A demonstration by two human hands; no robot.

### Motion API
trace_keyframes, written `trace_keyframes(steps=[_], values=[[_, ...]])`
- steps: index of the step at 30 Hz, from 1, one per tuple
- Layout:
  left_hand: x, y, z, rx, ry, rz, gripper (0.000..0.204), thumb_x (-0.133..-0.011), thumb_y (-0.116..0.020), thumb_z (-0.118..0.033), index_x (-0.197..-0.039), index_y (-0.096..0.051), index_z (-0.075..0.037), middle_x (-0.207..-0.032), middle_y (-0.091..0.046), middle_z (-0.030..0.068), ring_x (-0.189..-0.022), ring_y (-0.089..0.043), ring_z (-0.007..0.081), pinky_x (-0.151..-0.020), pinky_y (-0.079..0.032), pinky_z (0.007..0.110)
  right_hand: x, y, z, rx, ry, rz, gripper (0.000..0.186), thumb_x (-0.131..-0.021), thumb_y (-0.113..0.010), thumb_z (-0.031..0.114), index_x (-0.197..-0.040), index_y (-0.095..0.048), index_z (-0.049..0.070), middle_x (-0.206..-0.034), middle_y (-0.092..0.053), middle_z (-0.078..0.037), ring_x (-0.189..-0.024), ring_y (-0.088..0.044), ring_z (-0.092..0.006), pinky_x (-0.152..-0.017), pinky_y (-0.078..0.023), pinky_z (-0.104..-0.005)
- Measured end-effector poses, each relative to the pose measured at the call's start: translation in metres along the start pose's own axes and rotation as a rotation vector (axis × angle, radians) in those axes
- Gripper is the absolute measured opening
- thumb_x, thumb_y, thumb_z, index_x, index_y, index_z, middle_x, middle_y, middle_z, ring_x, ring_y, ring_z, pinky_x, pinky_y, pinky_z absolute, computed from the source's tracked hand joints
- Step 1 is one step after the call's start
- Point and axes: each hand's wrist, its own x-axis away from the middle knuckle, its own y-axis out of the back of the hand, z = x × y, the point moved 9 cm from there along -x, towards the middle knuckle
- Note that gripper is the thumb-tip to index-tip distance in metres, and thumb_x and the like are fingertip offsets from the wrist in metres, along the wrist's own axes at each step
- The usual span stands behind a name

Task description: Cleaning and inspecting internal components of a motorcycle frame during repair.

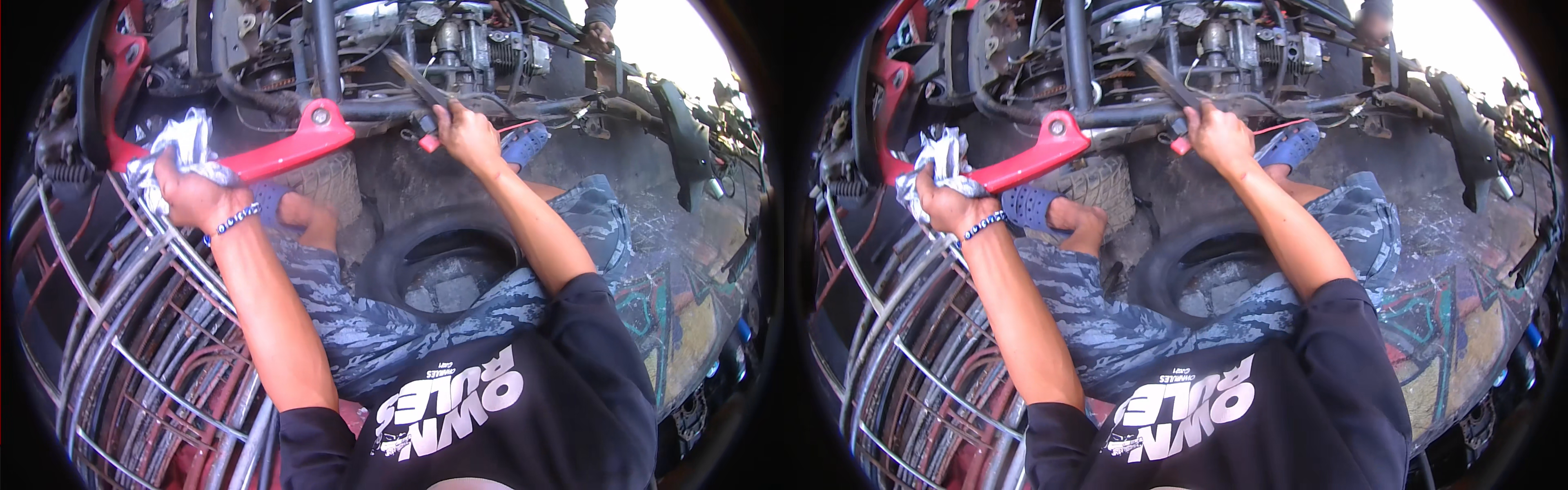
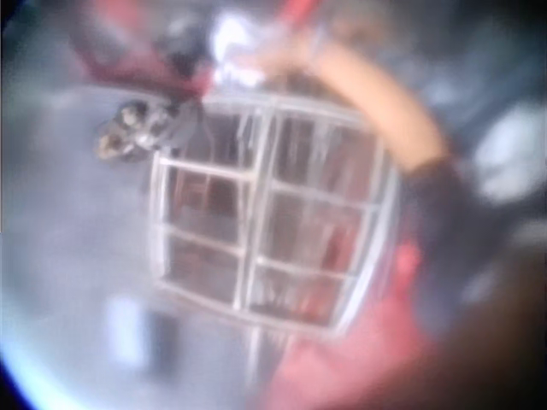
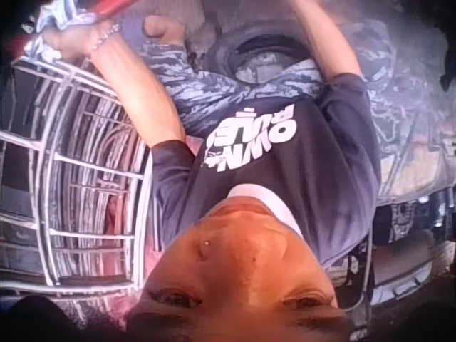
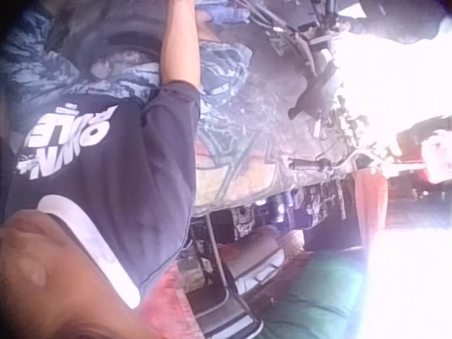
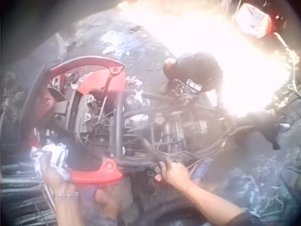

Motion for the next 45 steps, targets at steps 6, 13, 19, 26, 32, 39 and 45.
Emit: trace_keyframes(steps=[6, 13, 19, 26, 32, 39, 45], values=[[0.003, 0.007, 0.003, 0.012, 0.004, -0.074, 0.018, -0.080, -0.055, -0.005, -0.091, -0.059, 0.008, -0.087, -0.062, 0.0128, -0.073, -0.064, 0.0242, -0.067, -0.052, 0.036, -0.015, 0.000, -0.074, 0.045, -0.220, -0.053, 0.045, -0.093, -0.041, 0.043, -0.101, -0.062, 0.005, -0.088, -0.065, -0.027, -0.085, -0.063, -0.0441, -0.075, -0.051, -0.0520], [-0.002, 0.015, -0.001, -0.078, -0.063, -0.087, 0.022, -0.084, -0.053, -0.012, -0.095, -0.060, 0.005, -0.088, -0.065, 0.0127, -0.075, -0.065, 0.0233, -0.067, -0.051, 0.034, 0.004, -0.005, 0.012, -0.045, -0.027, 0.019, 0.040, -0.090, -0.046, 0.044, -0.100, -0.063, 0.009, -0.082, -0.064, -0.028, -0.084, -0.062, -0.0466, -0.078, -0.048, -0.0551], [0.007, 0.008, 0.002, -0.070, -0.007, -0.093, 0.023, -0.083, -0.053, -0.012, -0.095, -0.060, 0.006, -0.088, -0.065, 0.0130, -0.075, -0.065, 0.0236, -0.068, -0.052, 0.035, -0.012, -0.008, -0.064, 0.017, -0.237, -0.044, 0.044, -0.091, -0.043, 0.043, -0.104, -0.063, 0.006, -0.086, -0.064, -0.028, -0.086, -0.063, -0.0447, -0.078, -0.049, -0.0529], [0.006, 0.010, 0.000, -0.093, -0.011, -0.120, 0.023, -0.083, -0.053, -0.013, -0.095, -0.060, 0.006, -0.088, -0.065, 0.0132, -0.076, -0.065, 0.0242, -0.069, -0.052, 0.035, 0.003, -0.005, -0.006, -0.091, -0.053, -0.010, 0.043, -0.092, -0.043, 0.044, -0.103, -0.063, 0.008, -0.086, -0.064, -0.028, -0.087, -0.062, -0.0452, -0.078, -0.049, -0.0535], [0.007, 0.005, 0.000, -0.078, -0.040, -0.109, 0.022, -0.085, -0.052, -0.013, -0.094, -0.061, 0.005, -0.088, -0.065, 0.0126, -0.076, -0.066, 0.0234, -0.069, -0.051, 0.033, -0.001, -0.006, -0.027, -0.072, -0.123, -0.014, 0.043, -0.092, -0.044, 0.042, -0.100, -0.063, 0.005, -0.081, -0.064, -0.028, -0.081, -0.063, -0.0455, -0.075, -0.049, -0.0544], [0.008, 0.008, 0.004, -0.014, 0.016, -0.100, 0.022, -0.080, -0.056, -0.009, -0.092, -0.060, 0.009, -0.086, -0.062, 0.0124, -0.073, -0.063, 0.0233, -0.066, -0.052, 0.036, -0.014, 0.002, -0.064, 0.000, -0.218, -0.007, 0.044, -0.092, -0.043, 0.043, -0.095, -0.065, 0.005, -0.086, -0.065, -0.026, -0.084, -0.063, -0.0446, -0.077, -0.049, -0.0526], [0.008, 0.006, -0.004, -0.018, -0.009, -0.115, 0.023, -0.079, -0.057, -0.009, -0.093, -0.058, 0.011, -0.090, -0.061, 0.0149, -0.074, -0.063, 0.0259, -0.066, -0.053, 0.038, 0.008, -0.003, 0.010, -0.078, -0.041, 0.067, 0.045, -0.092, -0.043, 0.044, -0.096, -0.064, 0.004, -0.084, -0.064, -0.028, -0.085, -0.061, -0.0467, -0.078, -0.048, -0.0532]])
